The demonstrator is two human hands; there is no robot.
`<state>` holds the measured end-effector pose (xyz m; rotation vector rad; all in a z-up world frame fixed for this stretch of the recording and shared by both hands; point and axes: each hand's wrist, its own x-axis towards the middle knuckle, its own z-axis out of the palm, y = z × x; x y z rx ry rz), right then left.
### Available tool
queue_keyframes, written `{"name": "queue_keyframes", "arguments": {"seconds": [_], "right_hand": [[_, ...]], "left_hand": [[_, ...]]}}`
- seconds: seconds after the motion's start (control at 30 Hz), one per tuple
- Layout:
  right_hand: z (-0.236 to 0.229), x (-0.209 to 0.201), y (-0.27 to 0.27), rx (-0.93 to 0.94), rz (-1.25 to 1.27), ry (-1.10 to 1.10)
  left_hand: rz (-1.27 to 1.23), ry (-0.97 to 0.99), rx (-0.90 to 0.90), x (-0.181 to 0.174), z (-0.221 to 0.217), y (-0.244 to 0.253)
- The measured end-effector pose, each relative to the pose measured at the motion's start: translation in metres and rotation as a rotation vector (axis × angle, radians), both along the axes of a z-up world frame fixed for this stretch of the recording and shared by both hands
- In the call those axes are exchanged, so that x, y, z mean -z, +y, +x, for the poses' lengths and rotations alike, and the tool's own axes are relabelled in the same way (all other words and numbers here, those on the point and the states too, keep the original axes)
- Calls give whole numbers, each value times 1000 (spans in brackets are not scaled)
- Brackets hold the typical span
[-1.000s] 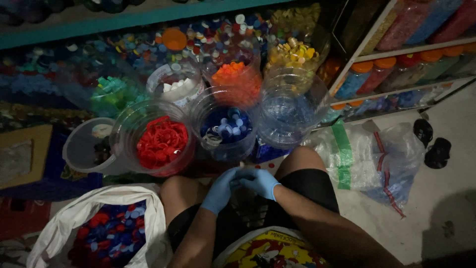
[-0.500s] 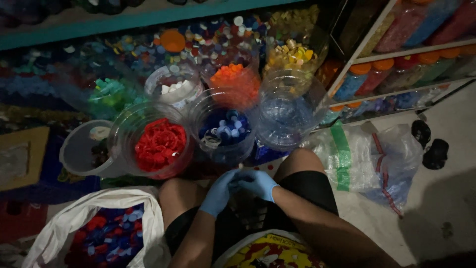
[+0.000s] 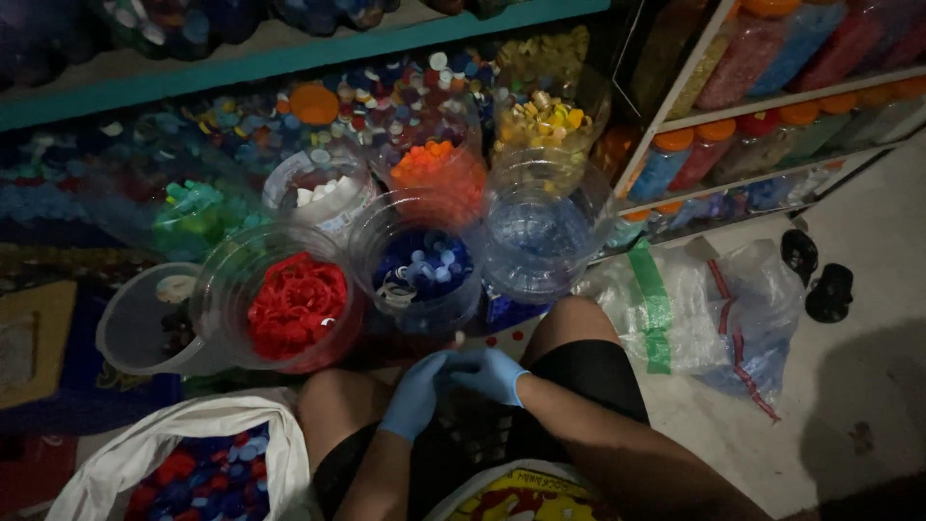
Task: The person sits on the floor and sorts plastic bottle caps from a white sack into clear plastic containers by color. They pick up caps, separate them, and place them into specific containers for red, blue, white, and other colors.
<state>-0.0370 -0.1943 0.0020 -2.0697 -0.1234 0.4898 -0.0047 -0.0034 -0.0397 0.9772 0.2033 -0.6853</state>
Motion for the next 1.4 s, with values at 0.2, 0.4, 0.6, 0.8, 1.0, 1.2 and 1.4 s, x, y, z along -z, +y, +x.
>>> {"name": "queue_keyframes", "arguments": {"seconds": [0.2, 0.4, 0.6, 0.8, 1.0, 1.2, 1.4], "right_hand": [[-5, -22, 5, 42, -33, 132], [-4, -18, 1, 0, -81, 155], [-7, 6, -7, -75, 49, -82], [-10, -9, -7, -80, 1, 85], [-11, -1, -8, -138, 104, -5], [-5, 21, -8, -163, -13, 164], [-11, 22, -10, -189, 32, -23]], "left_hand": [[231, -100, 86, -40, -8, 0], [370, -63, 109, -42, -9, 1], [209, -218, 129, -1, -4, 7], [175, -70, 158, 9, -1, 6], [41, -27, 118, 11, -2, 7], [382, -64, 250, -32, -5, 4], [241, -118, 191, -17, -8, 6]]}}
